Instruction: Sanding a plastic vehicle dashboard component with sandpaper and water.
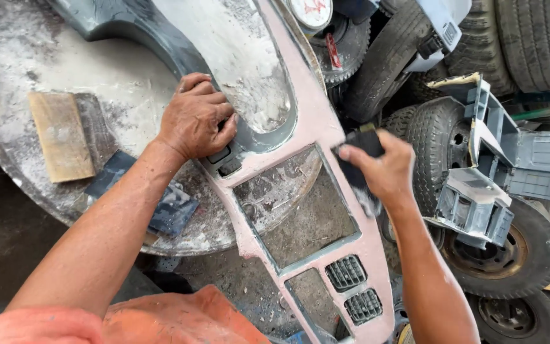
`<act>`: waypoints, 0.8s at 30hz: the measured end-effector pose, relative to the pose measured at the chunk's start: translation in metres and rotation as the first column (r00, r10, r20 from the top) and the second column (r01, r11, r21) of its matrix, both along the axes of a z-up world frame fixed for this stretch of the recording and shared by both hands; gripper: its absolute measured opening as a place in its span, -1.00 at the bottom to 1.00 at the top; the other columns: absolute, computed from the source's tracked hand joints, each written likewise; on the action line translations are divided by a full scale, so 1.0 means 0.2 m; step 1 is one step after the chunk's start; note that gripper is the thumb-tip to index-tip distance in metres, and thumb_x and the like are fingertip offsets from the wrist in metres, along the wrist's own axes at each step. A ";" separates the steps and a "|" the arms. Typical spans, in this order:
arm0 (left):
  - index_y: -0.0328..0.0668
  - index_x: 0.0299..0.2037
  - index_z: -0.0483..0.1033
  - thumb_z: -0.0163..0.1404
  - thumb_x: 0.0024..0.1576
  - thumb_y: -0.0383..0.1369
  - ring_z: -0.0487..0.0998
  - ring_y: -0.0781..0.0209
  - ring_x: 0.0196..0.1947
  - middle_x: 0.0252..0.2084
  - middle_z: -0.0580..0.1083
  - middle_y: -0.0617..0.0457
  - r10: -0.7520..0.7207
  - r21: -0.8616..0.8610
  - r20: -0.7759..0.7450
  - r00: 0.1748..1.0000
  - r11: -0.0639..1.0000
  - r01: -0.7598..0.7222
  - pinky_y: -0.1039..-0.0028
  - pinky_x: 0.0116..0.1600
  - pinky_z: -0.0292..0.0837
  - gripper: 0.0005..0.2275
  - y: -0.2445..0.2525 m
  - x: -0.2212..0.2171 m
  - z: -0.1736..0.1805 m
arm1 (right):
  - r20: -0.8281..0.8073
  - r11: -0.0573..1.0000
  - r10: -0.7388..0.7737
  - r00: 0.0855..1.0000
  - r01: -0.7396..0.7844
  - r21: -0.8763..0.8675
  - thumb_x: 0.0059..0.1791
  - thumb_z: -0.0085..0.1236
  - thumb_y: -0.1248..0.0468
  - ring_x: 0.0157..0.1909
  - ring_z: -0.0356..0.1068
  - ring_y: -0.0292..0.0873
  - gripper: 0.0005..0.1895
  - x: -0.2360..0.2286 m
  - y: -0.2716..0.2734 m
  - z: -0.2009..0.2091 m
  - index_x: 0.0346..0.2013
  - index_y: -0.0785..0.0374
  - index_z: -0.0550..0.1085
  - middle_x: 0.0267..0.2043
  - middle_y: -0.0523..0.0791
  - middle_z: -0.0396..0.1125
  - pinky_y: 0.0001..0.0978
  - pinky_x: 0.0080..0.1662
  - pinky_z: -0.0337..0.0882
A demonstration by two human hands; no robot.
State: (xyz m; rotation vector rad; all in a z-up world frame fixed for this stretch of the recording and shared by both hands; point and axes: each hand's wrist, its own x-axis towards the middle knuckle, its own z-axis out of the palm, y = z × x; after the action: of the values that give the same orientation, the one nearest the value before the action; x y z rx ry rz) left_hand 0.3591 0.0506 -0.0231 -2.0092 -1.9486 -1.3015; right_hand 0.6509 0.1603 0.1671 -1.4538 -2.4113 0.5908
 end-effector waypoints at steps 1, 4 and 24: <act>-0.08 -0.42 0.65 0.03 0.18 -0.24 0.48 0.18 -0.24 -0.43 0.50 0.16 -0.011 0.006 -0.005 1.000 1.000 0.012 0.31 0.40 0.19 -0.79 0.00 0.02 -0.02 | 0.059 0.998 0.031 0.998 -0.034 0.054 -0.15 0.50 0.20 -0.46 0.37 -0.37 -0.72 -0.07 0.04 -0.01 -0.37 0.32 0.58 -0.47 -0.20 0.43 -0.49 -0.39 0.39; -0.07 -0.42 0.65 0.02 0.18 -0.24 0.47 0.18 -0.24 -0.42 0.50 0.16 -0.007 -0.001 -0.041 0.999 1.000 0.007 0.30 0.40 0.20 -0.79 0.02 0.00 0.03 | -0.029 0.993 0.111 0.993 -0.110 0.045 -0.07 0.51 0.20 -0.38 0.30 -0.37 -0.69 -0.06 0.05 -0.04 -0.37 0.34 0.54 -0.43 -0.16 0.39 -0.46 -0.35 0.34; -0.16 -0.43 0.63 0.08 0.11 -0.31 0.52 0.08 -0.22 -0.44 0.48 0.05 -0.027 0.097 0.121 0.992 0.995 0.015 0.27 0.36 0.25 -0.85 0.02 0.01 0.01 | 0.444 0.550 0.425 0.789 -0.615 0.565 -0.11 0.46 0.19 0.11 0.36 -0.15 -0.65 0.13 -0.18 -0.03 -0.04 0.08 0.60 0.05 -0.16 0.47 -0.14 0.15 0.26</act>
State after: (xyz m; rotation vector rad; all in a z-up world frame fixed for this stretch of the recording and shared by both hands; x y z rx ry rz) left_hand 0.3604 0.0547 -0.0219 -1.9545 -1.8781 -1.5267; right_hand 0.6764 0.1238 0.1619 -0.4817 -2.8011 -0.4465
